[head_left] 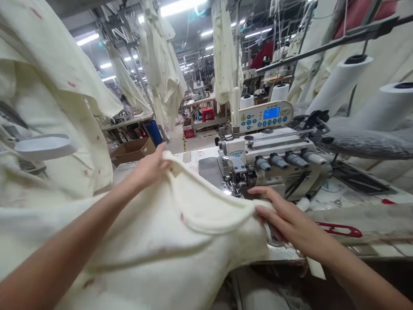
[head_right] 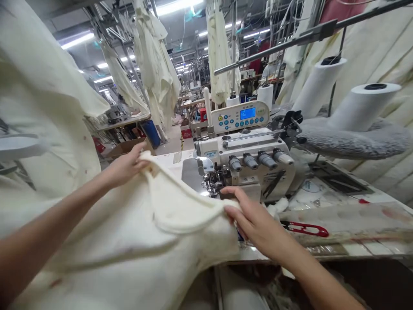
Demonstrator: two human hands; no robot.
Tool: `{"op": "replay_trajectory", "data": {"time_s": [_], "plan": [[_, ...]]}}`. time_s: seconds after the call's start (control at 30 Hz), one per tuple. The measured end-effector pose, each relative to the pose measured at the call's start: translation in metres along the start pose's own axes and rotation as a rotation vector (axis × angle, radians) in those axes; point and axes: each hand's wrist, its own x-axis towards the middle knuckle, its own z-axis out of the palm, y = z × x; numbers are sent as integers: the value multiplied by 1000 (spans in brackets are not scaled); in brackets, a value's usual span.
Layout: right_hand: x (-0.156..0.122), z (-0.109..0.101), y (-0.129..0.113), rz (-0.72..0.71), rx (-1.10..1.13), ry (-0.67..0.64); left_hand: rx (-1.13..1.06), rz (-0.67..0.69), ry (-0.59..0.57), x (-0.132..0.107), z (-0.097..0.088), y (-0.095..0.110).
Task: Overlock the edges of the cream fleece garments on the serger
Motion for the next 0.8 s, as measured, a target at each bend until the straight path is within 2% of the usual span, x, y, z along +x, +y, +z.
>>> {"op": "replay_trajectory", "data": {"time_s": [0.07, 0.13, 0.17, 0.23, 0.3, 0.37, 0.47, 0.6, 0.8], "plan": [[16, 11, -5, 21, -52, 94, 4, 75, 76, -10, 22, 34], [24, 20, -4, -31, -87, 183, -42, 310, 86, -31, 52, 68], [26, 23, -3, -61, -84, 212, -74, 384, 89, -42, 69, 82], [27, 24, 0, -99, -59, 220, -79, 429, 100, -58, 96, 99], [27, 21, 2, -122, -40, 189, -74, 417, 120, -63, 111, 105], [27, 17, 2, -114, -16, 137, -106, 413, 113, -58, 114, 103], [31, 15, -2, 3, 7, 107, -171, 393, 62, -46, 108, 99], [38, 20, -5, 115, -123, 217, -169, 336, 22, -37, 105, 101], [38, 27, -1, 65, -213, 313, -182, 344, 61, -29, 109, 102]]}}
